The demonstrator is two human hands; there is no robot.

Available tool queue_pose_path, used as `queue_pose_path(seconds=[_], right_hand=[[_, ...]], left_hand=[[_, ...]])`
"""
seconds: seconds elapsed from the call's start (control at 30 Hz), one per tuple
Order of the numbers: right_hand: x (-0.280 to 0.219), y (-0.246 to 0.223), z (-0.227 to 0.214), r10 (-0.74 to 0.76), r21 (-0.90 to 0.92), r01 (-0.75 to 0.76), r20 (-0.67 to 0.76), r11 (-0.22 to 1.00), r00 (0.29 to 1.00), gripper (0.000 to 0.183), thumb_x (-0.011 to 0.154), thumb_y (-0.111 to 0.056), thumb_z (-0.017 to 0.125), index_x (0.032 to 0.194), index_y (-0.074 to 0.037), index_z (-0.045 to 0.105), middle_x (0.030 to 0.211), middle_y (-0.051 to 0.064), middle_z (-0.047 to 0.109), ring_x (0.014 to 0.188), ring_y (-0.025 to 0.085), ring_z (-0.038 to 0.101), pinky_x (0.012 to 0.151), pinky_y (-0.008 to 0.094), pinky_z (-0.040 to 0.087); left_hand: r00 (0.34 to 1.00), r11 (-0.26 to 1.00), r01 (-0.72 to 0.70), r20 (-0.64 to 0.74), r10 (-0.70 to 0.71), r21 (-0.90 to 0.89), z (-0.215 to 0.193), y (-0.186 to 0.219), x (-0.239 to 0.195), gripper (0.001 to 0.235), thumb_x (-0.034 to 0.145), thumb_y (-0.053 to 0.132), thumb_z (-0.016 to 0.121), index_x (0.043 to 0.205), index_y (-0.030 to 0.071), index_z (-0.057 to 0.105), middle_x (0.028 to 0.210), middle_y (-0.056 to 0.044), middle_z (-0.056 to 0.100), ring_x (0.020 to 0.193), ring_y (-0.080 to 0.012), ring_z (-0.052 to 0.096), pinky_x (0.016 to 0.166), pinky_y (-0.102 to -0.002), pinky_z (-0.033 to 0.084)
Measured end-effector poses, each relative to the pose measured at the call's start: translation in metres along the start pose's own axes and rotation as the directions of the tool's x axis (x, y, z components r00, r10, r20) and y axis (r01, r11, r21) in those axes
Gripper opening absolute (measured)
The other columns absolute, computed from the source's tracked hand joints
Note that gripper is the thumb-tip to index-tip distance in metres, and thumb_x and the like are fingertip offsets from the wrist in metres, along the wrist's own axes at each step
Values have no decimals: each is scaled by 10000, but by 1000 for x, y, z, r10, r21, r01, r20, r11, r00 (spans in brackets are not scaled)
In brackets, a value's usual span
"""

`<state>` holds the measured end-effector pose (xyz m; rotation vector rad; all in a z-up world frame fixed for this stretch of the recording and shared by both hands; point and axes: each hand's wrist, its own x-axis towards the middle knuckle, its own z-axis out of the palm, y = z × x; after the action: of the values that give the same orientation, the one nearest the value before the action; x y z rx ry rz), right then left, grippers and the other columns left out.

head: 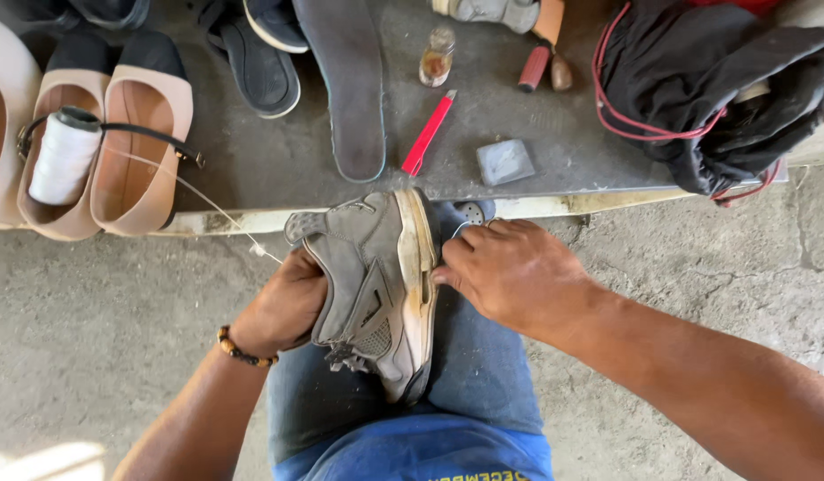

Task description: The person sits cross-legged on the ground and sews a gray sneaker using a needle and white thread. They repeatedly push the needle through the shoe's sole and upper, pulling the thread tight to secure the parts together.

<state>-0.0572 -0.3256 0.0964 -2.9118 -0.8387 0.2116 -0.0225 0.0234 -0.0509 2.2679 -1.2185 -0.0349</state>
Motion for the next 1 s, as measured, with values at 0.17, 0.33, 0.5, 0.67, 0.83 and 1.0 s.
queue_pose_path(seconds=[0.17, 0.33, 0.5, 0.67, 0.83, 1.0], right_hand=[[-9, 23, -5, 91, -27, -105, -322, 994, 942, 720, 1070, -808, 670, 714, -183, 693, 582, -10, 652, 505, 188, 650, 544, 324, 554], [-16, -3, 1, 394, 393, -298, -189, 870, 899, 629, 976, -721, 820, 829, -117, 724, 637, 112, 725, 492, 258, 682, 475, 348, 529], [-16, -35, 47, 201, 975, 17, 29, -221, 979, 514, 1207, -351, 482, 840, -51, 681, 527, 69, 647, 470, 201, 698, 523, 345, 613], [-57, -19, 28, 348, 878, 254, -109, -405, 931, 558, 1204, -366, 537, 842, 37, 667, 526, 140, 568, 362, 214, 583, 430, 409, 624], [-29, -20, 29, 295, 960, 12, 74, -279, 953, 434, 1163, -247, 488, 949, 46, 726, 583, 124, 648, 441, 196, 668, 413, 302, 539], [-3, -25, 14, 287, 981, -190, 192, -36, 938, 272, 1017, -36, 636, 1219, 65, 788, 741, 165, 808, 606, 199, 797, 586, 332, 696]], left_hand=[[970, 967, 240, -25, -243, -89, -2, 11, 0, 259, 1073, 210, 602, 1108, 130, 846, 1096, -16, 811, 1147, -149, 717, 1132, -319, 453], [897, 889, 433, -27, -441, -149, -13, 11, -2, 231, 1070, 236, 643, 1063, 118, 841, 1031, -57, 796, 1071, -204, 717, 1060, -369, 476], [770, 757, 621, -20, -637, -201, -28, 15, -23, 223, 1068, 261, 684, 1017, 106, 835, 965, -97, 780, 994, -258, 716, 986, -420, 499], [557, 535, 801, 5, -831, -268, -32, 19, 0, 249, 1066, 293, 740, 956, 88, 828, 875, -152, 758, 890, -330, 714, 886, -488, 529], [384, 355, 877, 27, -923, -324, -50, 11, -15, 290, 1064, 316, 782, 910, 74, 822, 807, -193, 741, 809, -385, 712, 808, -539, 550], [248, 264, 919, -92, -964, -294, -68, -22, -66, 397, 1060, 379, 878, 790, 114, 757, 681, -125, 607, 681, -260, 605, 680, -433, 491]])
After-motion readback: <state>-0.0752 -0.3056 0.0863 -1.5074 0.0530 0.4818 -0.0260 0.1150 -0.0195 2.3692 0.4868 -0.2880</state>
